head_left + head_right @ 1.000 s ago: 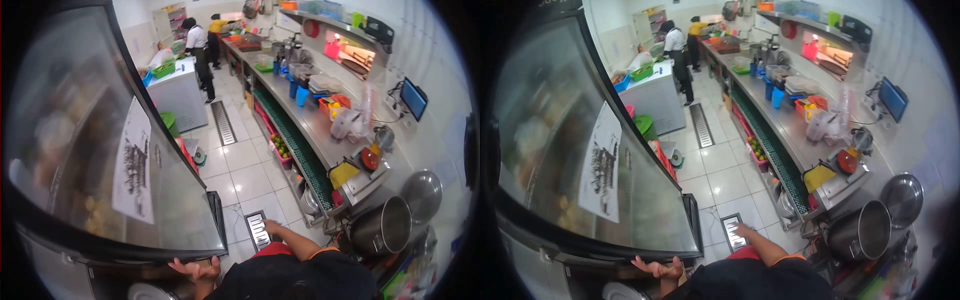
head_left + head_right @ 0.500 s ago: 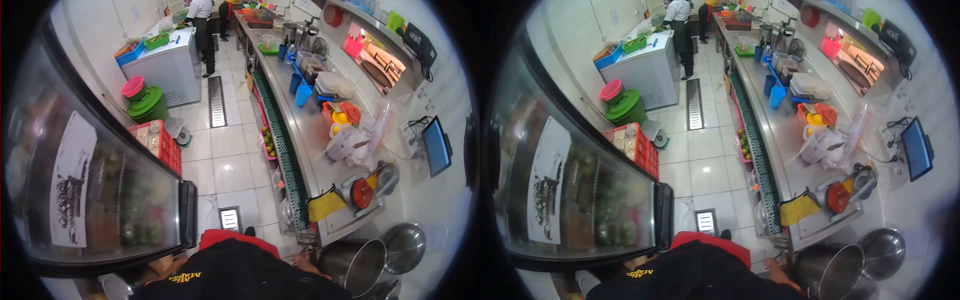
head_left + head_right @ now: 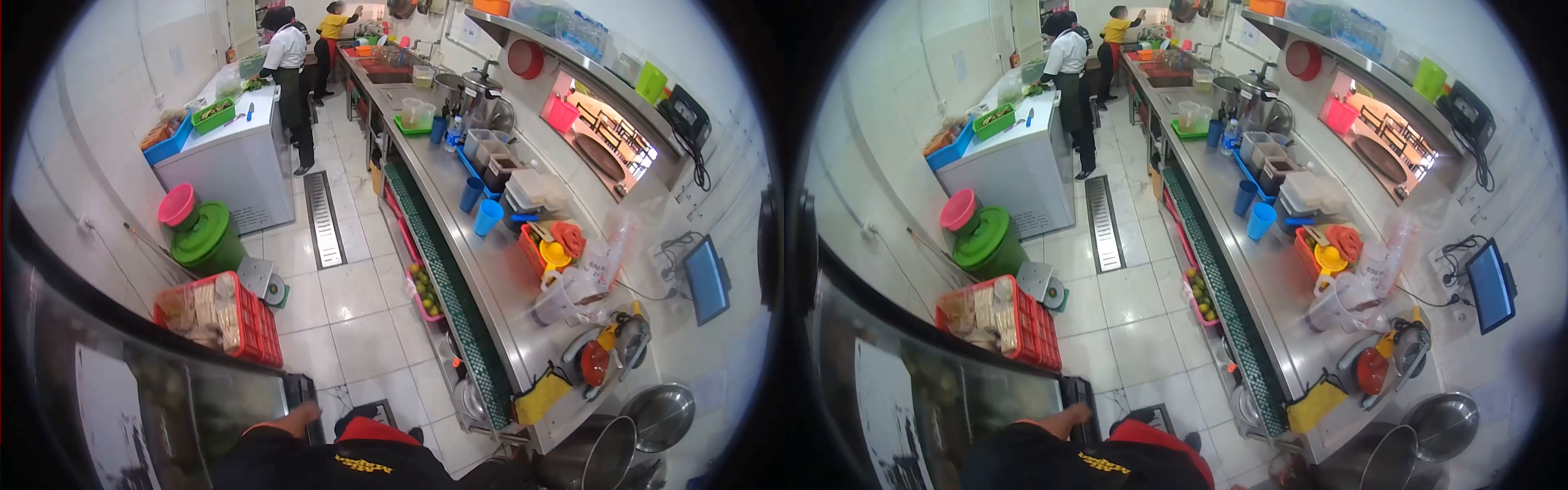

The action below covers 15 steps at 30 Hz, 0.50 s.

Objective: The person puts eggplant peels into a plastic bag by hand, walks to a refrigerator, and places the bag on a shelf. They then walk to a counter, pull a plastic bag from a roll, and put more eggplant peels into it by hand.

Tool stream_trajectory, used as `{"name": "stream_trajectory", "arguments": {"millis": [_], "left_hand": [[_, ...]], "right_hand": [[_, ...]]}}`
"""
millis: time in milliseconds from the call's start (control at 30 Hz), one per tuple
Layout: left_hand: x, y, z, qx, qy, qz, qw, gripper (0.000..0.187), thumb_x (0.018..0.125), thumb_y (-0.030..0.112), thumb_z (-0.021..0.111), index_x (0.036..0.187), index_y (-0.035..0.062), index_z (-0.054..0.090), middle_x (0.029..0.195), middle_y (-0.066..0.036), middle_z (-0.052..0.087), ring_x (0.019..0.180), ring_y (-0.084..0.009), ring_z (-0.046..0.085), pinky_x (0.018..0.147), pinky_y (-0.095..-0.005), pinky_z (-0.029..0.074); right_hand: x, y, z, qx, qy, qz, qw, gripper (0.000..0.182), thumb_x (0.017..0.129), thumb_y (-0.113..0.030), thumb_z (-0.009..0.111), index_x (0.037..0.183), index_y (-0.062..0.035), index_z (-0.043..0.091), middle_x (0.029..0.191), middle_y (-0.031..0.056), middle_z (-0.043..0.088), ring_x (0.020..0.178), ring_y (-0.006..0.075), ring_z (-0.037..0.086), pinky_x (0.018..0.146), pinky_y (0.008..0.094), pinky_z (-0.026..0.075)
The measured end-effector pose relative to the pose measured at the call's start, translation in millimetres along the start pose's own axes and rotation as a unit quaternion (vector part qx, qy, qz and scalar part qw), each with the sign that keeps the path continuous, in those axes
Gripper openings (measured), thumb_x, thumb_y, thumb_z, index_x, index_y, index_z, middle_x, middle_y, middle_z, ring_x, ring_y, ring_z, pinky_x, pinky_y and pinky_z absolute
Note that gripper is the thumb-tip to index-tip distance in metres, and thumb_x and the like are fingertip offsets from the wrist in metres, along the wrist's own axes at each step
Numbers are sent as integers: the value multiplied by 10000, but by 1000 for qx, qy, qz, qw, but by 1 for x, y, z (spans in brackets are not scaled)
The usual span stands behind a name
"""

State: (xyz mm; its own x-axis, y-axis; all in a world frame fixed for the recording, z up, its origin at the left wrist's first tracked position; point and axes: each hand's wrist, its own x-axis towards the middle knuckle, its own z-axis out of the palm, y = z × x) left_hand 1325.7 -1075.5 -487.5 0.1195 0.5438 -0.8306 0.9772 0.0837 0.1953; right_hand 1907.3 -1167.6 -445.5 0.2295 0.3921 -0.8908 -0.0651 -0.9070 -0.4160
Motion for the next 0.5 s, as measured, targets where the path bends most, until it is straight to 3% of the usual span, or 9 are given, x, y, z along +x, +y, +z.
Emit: {"name": "stream_trajectory", "arguments": {"millis": [67, 100, 133, 167, 200, 233, 367, 467, 500], "left_hand": [[64, -30, -89, 36, 72, 16, 997, 387, 919, 263, 478, 1078, 7, 720, 1182, -250, 673, 1114, -422, 645, 946, -504, 521], [61, -21, -135, -225, 244, -82, 940, 420, 944, 317, 455, 1057, 9, 717, 1155, -257, 678, 1116, -429, 638, 977, -497, 503], [76, -26, -178, -207, 282, -38, 936, 418, 968, 335, 440, 1138, 27, 665, 1221, -251, 652, 1134, -404, 628, 1012, -488, 479], [73, -9, -215, -368, 387, -98, 840, 378, 949, 335, 514, 1123, 25, 644, 1165, -237, 681, 1094, -399, 649, 974, -479, 507], [80, -8, -248, -410, 418, -49, 809, 360, 922, 330, 580, 1123, 36, 635, 1106, -217, 707, 1049, -401, 668, 927, -468, 530], [73, 3, -275, -441, 426, -40, 789, 363, 920, 347, 589, 1128, 54, 640, 1090, -208, 715, 1036, -400, 674, 913, -462, 534], [61, 36, -289, -409, 367, 1, 835, 357, 927, 351, 567, 1132, 69, 642, 1103, -220, 707, 1045, -414, 665, 916, -467, 530], [87, 37, -209, -277, 304, -13, 911, 481, 946, 420, 492, 1132, -1, 633, 1130, -269, 680, 1085, -435, 643, 972, -485, 505], [102, 31, -172, -229, 226, -2, 947, 485, 929, 356, 475, 1187, -22, 637, 1199, -297, 651, 1169, -431, 612, 1022, -490, 476]], "right_hand": [[-10, -17, 35, 0, 3, -7, 1000, 291, 857, -299, 703, 1005, -49, 707, 1025, 130, 687, 955, 296, 677, 801, 467, 553], [-15, -22, 50, 0, 4, -13, 1000, 287, 856, -296, 702, 1003, -50, 708, 1022, 130, 688, 953, 295, 678, 799, 466, 553], [-20, -27, 64, 0, 5, -19, 1000, 282, 856, -294, 702, 1001, -52, 708, 1019, 130, 689, 951, 295, 679, 797, 464, 553], [-25, -33, 75, 1, 5, -24, 1000, 278, 856, -291, 702, 998, -53, 708, 1016, 130, 690, 949, 295, 679, 795, 463, 553], [-30, -37, 85, -1, 5, -31, 1000, 273, 856, -289, 702, 996, -55, 709, 1013, 130, 691, 947, 294, 680, 794, 462, 554], [-33, -43, 93, 0, 5, -38, 999, 269, 855, -286, 701, 994, -56, 709, 1009, 131, 692, 945, 294, 681, 792, 461, 554], [-46, -44, 109, 5, 8, -60, 998, 252, 854, -276, 700, 986, -62, 711, 997, 131, 696, 937, 293, 685, 785, 456, 554], [-56, -34, 106, 15, 11, -72, 997, 239, 853, -269, 699, 980, -67, 712, 987, 132, 699, 930, 292, 687, 780, 452, 554], [-58, -25, 104, 18, 13, -75, 997, 234, 853, -266, 699, 978, -68, 713, 984, 132, 700, 928, 292, 688, 778, 451, 554]]}}
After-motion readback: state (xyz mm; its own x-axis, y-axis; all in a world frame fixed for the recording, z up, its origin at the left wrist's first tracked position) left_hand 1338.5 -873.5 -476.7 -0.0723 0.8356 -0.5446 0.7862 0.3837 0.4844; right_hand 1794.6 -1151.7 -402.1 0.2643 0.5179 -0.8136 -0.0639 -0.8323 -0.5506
